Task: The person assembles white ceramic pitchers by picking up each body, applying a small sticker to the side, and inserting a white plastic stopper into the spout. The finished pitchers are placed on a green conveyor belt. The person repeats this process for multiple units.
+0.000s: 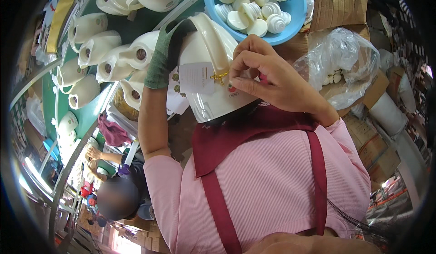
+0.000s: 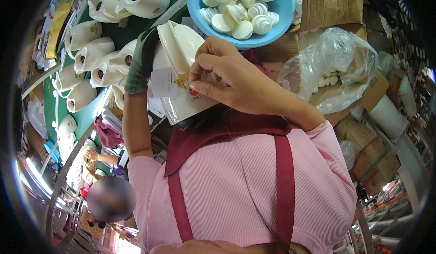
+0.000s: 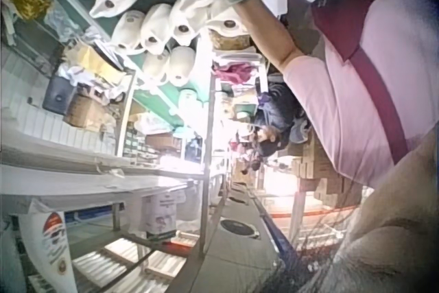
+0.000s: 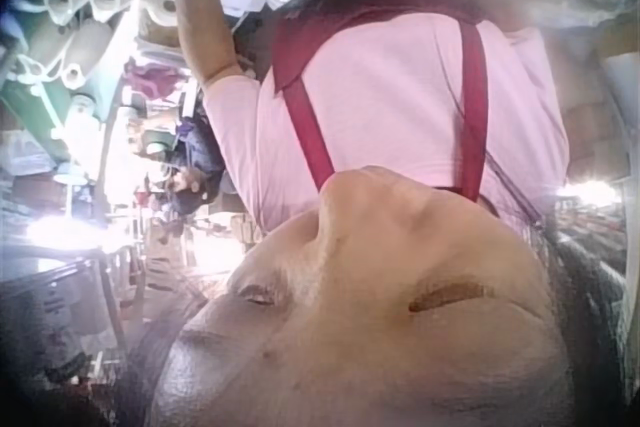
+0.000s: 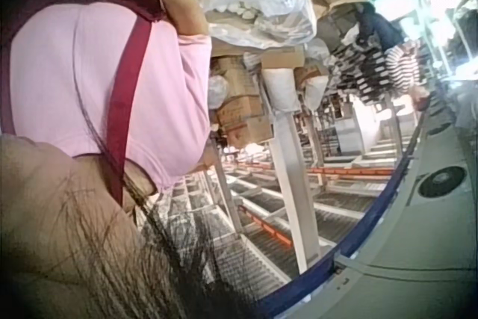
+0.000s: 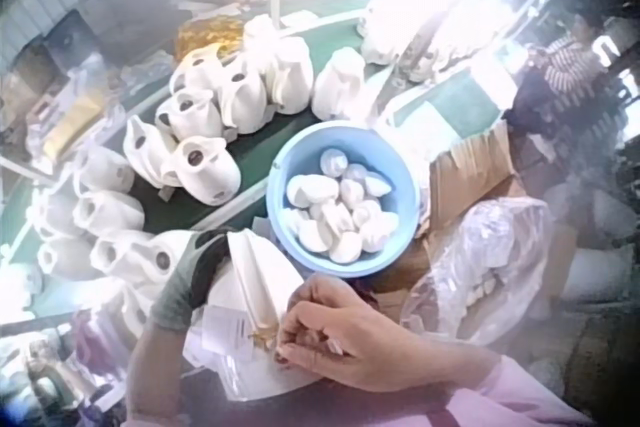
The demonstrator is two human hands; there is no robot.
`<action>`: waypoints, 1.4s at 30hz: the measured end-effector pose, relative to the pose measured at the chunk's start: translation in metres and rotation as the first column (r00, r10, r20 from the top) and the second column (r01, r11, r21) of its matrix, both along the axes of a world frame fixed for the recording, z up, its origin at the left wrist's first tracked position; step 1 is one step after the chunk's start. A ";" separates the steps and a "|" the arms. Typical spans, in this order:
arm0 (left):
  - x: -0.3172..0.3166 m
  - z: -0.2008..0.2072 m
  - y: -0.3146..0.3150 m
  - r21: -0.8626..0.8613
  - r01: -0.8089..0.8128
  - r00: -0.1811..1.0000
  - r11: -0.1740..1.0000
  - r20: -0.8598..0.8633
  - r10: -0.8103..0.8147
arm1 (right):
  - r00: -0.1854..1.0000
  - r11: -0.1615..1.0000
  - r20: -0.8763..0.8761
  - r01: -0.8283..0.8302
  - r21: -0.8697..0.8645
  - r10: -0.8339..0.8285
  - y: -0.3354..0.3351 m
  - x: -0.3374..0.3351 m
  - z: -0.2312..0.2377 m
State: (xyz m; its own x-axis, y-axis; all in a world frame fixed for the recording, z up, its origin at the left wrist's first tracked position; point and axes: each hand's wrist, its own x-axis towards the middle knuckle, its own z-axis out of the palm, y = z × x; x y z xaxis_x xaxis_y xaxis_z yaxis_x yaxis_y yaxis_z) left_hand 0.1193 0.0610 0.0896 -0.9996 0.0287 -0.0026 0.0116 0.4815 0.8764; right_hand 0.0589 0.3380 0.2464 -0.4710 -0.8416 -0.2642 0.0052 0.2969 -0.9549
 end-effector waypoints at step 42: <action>-0.273 0.090 -0.036 -0.606 -0.047 0.776 0.794 -0.522 -0.353 | 0.763 0.760 -0.052 0.647 0.066 -0.644 0.047 -0.085 -0.153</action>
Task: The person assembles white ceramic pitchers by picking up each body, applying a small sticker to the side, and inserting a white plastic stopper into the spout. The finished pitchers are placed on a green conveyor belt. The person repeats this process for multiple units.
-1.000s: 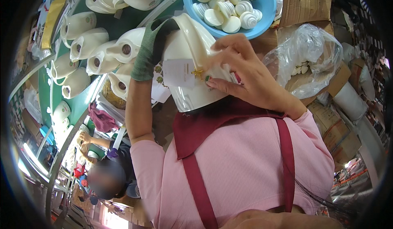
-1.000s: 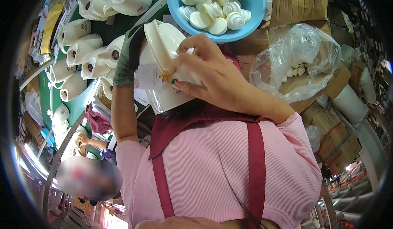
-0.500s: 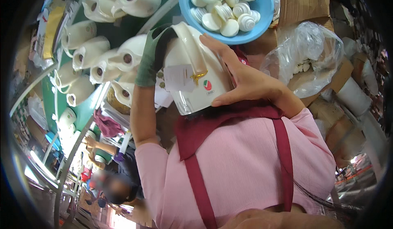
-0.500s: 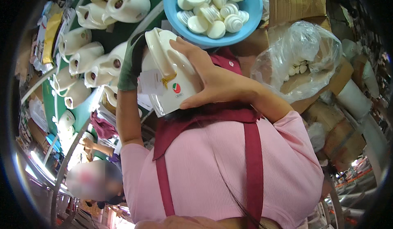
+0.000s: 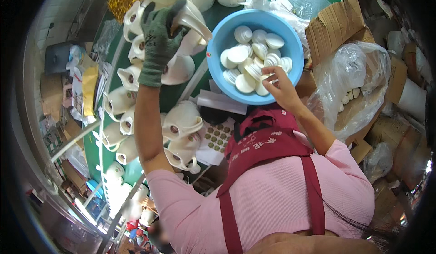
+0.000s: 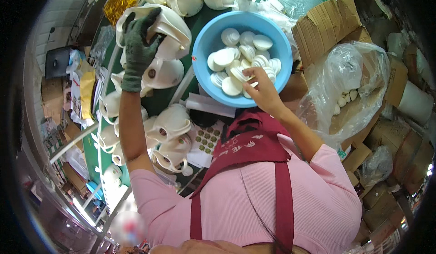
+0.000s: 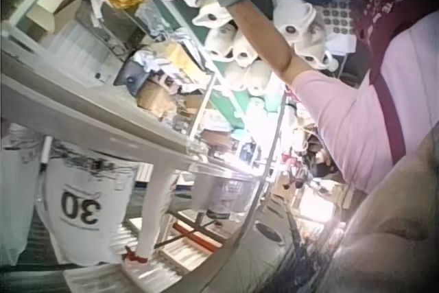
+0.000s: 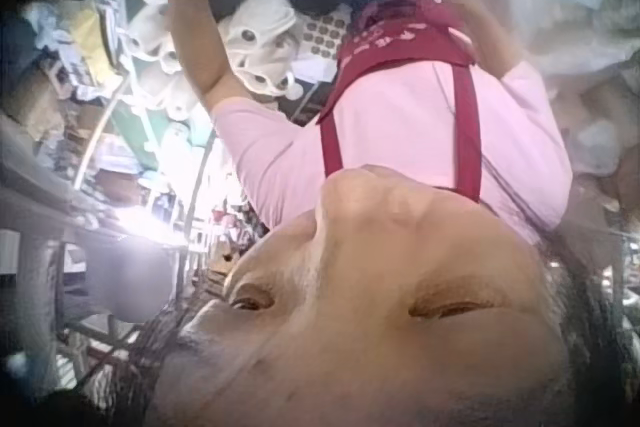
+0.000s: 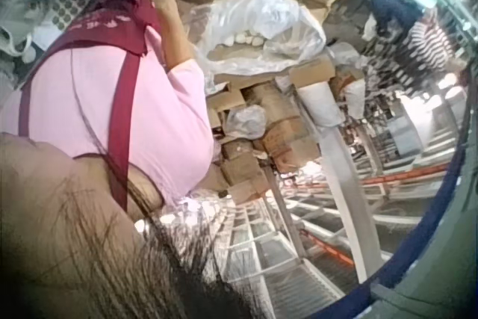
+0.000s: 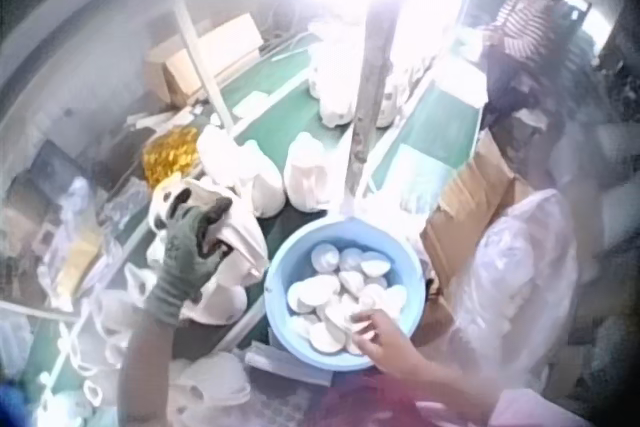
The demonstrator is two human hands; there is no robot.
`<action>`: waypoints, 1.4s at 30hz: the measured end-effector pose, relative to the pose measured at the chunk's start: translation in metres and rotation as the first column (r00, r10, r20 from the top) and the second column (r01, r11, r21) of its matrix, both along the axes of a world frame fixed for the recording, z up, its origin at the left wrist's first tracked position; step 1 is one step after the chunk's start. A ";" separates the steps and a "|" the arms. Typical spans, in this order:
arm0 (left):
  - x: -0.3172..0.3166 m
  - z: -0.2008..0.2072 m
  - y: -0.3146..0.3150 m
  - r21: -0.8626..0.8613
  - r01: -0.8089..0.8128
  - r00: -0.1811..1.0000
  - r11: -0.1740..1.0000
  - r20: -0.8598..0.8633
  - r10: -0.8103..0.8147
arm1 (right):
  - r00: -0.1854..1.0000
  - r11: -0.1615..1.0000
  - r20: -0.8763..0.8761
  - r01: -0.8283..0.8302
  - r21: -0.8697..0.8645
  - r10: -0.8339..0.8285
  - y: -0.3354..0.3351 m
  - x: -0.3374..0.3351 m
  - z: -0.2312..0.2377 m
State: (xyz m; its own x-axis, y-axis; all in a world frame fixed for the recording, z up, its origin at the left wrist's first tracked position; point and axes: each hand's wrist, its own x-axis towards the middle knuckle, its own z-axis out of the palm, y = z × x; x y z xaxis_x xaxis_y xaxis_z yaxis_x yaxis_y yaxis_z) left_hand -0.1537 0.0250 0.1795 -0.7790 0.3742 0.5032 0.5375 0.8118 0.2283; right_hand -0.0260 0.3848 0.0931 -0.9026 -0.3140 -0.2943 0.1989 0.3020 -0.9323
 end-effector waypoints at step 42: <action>-0.055 -0.157 -0.150 -0.633 -0.546 0.492 0.549 0.287 0.822 | 0.716 0.793 -0.342 -0.558 0.243 0.609 -0.182 -0.276 -0.078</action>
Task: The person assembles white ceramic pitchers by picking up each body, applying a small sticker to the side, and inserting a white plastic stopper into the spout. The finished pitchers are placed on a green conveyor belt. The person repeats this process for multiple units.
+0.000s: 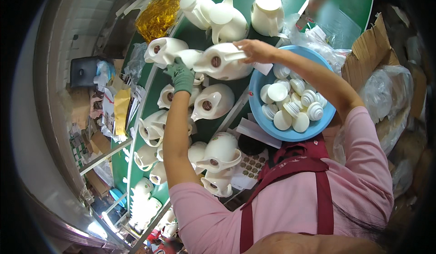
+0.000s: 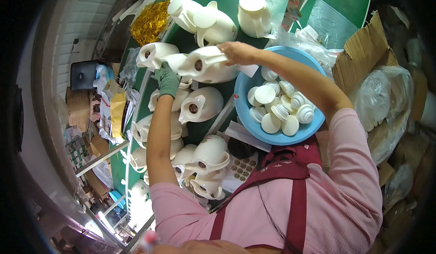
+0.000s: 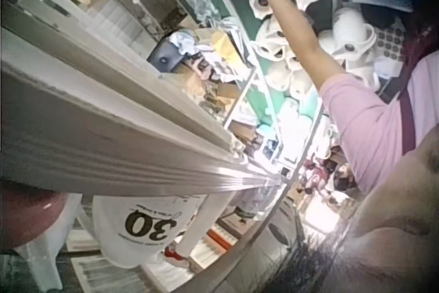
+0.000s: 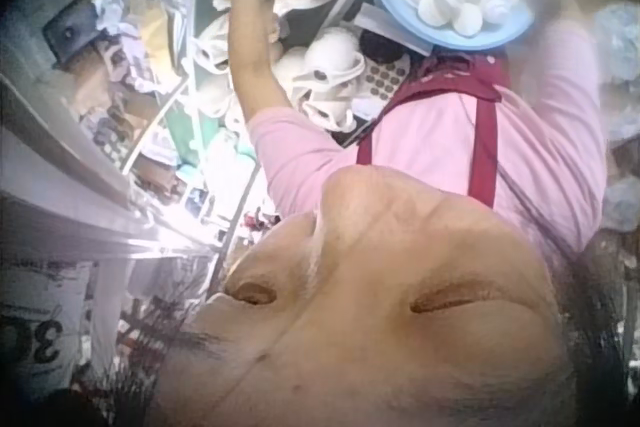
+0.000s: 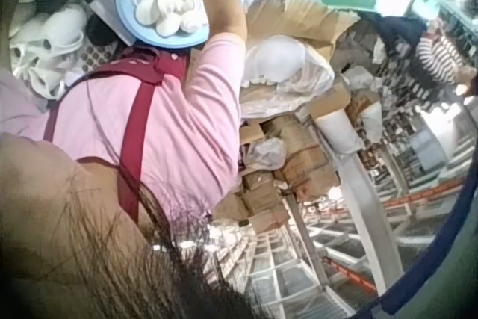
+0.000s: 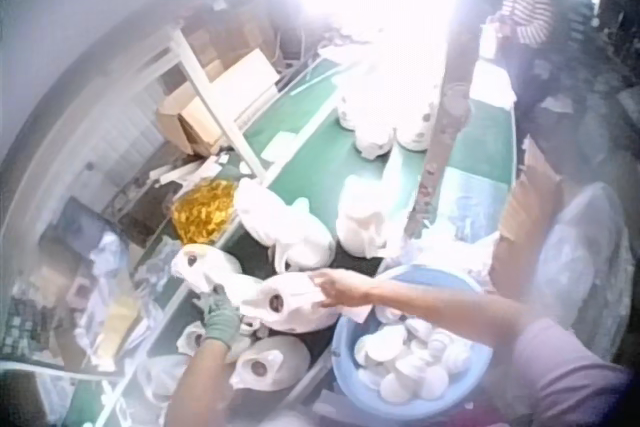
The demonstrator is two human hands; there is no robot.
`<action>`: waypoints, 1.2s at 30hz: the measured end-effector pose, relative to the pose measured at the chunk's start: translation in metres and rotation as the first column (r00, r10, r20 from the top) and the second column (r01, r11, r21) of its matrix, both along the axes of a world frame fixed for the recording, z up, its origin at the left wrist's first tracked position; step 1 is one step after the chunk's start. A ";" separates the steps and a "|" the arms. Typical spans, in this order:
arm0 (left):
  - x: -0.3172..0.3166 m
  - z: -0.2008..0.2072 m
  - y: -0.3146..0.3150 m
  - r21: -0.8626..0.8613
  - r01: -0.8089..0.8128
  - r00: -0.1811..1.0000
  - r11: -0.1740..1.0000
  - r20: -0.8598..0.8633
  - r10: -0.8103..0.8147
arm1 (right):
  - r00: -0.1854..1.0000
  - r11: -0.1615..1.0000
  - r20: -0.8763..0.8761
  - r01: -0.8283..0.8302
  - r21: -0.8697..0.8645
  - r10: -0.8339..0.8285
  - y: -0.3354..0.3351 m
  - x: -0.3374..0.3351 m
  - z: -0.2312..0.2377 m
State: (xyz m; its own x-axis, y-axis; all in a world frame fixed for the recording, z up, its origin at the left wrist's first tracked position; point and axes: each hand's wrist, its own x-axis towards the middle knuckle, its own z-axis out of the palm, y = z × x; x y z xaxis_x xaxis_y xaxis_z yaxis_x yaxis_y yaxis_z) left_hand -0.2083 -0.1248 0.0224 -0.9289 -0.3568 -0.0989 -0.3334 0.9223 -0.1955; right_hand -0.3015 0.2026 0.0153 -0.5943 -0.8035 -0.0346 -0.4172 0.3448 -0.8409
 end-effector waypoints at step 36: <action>0.394 0.045 0.245 0.888 0.000 0.685 -0.460 0.335 0.647 | 0.321 0.919 0.946 0.385 -0.085 -0.047 0.110 0.386 0.019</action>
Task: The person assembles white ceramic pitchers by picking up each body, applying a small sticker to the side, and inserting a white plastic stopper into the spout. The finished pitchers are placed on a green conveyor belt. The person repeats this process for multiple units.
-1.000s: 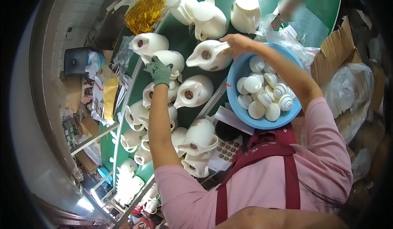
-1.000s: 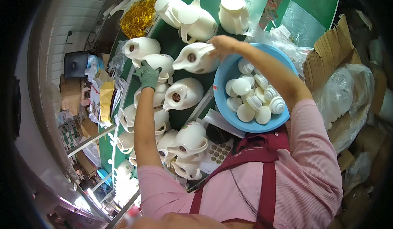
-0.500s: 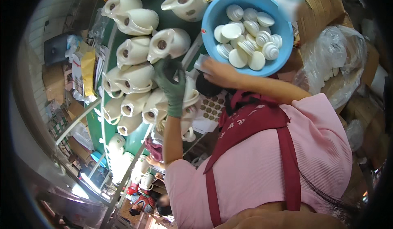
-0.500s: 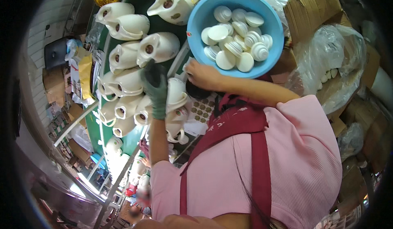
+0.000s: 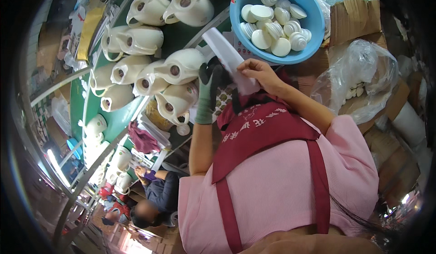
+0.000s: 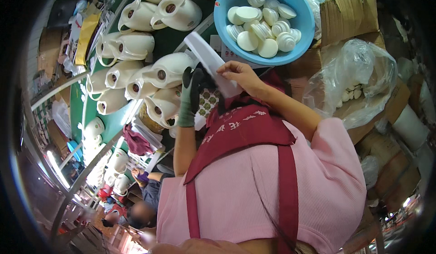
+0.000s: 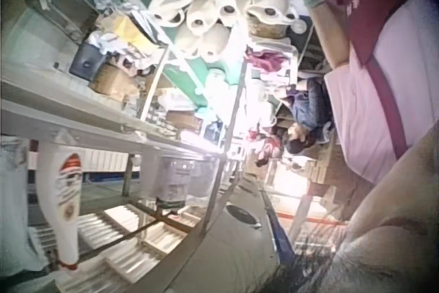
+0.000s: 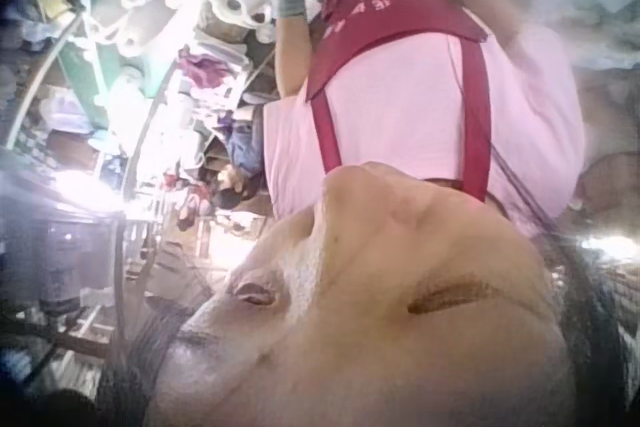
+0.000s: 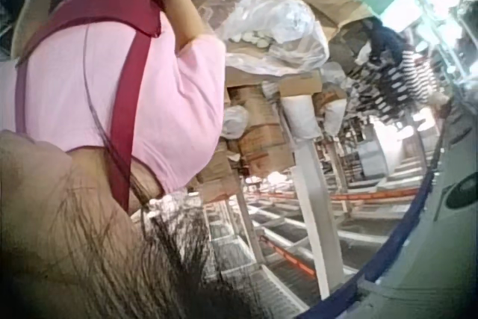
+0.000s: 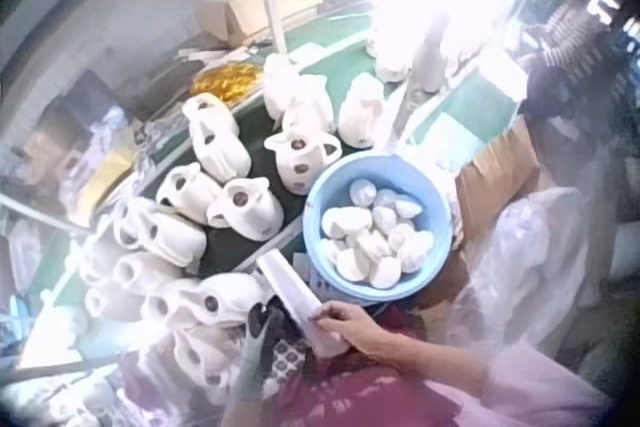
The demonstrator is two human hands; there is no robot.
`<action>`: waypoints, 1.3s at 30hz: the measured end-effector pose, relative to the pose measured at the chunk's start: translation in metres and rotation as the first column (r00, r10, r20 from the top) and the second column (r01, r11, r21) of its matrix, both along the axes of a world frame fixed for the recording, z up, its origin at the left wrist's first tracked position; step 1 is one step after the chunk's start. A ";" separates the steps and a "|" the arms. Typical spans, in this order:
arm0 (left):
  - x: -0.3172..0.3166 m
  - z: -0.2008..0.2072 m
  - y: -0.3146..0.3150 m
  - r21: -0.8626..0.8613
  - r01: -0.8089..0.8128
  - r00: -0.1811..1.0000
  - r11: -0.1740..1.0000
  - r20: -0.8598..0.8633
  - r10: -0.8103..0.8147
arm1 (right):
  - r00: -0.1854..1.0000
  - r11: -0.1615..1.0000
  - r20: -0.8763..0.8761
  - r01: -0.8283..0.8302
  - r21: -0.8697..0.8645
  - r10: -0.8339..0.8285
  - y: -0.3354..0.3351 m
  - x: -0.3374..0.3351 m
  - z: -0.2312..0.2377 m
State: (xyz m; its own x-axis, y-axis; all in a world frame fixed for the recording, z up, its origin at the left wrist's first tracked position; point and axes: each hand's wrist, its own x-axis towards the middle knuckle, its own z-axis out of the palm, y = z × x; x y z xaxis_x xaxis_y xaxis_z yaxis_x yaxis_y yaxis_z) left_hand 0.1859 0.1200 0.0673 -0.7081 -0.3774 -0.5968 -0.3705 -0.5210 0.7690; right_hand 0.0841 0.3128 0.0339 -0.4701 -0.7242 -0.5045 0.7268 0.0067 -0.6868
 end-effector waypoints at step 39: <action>0.043 0.111 0.007 -0.479 -0.256 0.925 0.839 -0.373 0.069 | 0.568 0.975 -0.794 -0.094 0.200 0.218 -0.054 -0.013 0.143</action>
